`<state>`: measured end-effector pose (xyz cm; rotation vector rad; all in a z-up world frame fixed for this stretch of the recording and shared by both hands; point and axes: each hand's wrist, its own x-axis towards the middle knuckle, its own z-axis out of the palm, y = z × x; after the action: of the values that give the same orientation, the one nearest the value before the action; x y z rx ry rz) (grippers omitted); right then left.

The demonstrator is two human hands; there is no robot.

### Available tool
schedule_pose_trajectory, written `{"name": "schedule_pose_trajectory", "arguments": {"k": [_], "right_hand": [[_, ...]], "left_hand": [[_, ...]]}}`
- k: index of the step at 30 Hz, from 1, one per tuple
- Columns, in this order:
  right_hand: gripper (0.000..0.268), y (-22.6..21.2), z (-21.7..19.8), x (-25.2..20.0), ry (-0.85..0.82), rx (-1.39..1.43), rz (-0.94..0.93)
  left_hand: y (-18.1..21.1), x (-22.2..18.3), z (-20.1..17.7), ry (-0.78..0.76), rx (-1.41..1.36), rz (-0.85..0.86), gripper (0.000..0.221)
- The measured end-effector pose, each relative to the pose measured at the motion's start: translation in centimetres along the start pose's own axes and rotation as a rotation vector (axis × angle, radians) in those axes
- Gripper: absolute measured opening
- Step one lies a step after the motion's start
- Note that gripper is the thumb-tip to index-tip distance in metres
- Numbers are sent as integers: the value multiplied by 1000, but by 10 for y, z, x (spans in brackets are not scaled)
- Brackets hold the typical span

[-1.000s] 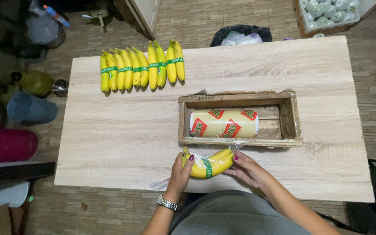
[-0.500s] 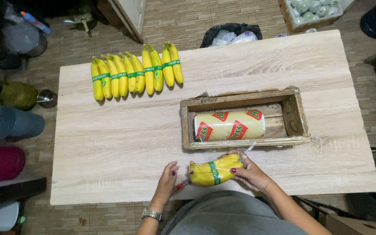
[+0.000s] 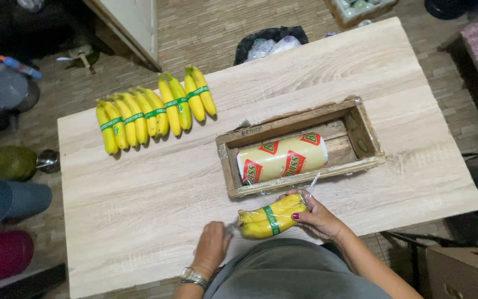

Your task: The person wraps individual bunches of bananas in plastic film by hand and then places them into a cardboard box.

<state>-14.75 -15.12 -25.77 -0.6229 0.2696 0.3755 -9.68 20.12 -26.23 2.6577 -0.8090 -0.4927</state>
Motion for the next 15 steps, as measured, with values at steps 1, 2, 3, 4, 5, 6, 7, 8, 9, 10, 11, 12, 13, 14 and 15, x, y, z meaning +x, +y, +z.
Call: {"name": "schedule_pose_trajectory", "arguments": {"k": [1, 2, 3, 4, 5, 6, 7, 8, 9, 10, 11, 12, 13, 14, 15], "right_hand": [[60, 1, -1, 0, -15, -15, -15], [60, 3, -2, 1, -30, -31, -30], [60, 4, -2, 1, -26, -28, -36], [61, 4, -1, 1, -18, -16, -28], [62, 4, -1, 1, -9, -5, -23], [62, 4, -1, 2, -5, -4, -31], [62, 5, -2, 1, -12, 2, -29], [62, 6, -3, 1, -20, 9, -27], [62, 7, -3, 0, -20, 8, -25], [62, 8, -3, 0, -38, 8, -36], [62, 6, -4, 2, -61, 4, -51], [62, 9, -7, 4, -64, -2, -52], [75, 12, -10, 5, 59, -64, -17], [89, 15, -13, 6, 182, -125, 21], [89, 14, -12, 5, 182, -129, 18]], "left_hand": [[8, 2, -27, -107, -176, -233, 19], [15, 5, -55, -215, -348, -467, 19], [15, 6, -69, -218, -345, -462, 19], [14, 7, -84, -165, -394, -514, 27], [14, 10, -98, -110, -443, -563, 36], [14, 18, -104, -113, -441, -555, 36], [14, 25, -110, -8, -380, -353, 29], [14, 30, -115, 98, -317, -150, 33], [50, 46, -140, 98, -319, -152, 33], [85, 61, -165, -47, -274, -124, 30], [119, 78, -190, -186, -229, -91, 31], [132, 90, -183, -179, -230, -89, 31], [146, 101, -176, -149, -87, 110, 31], [160, 114, -168, -120, 59, 309, 41], [170, 118, -163, -116, 58, 311, 41]]}}
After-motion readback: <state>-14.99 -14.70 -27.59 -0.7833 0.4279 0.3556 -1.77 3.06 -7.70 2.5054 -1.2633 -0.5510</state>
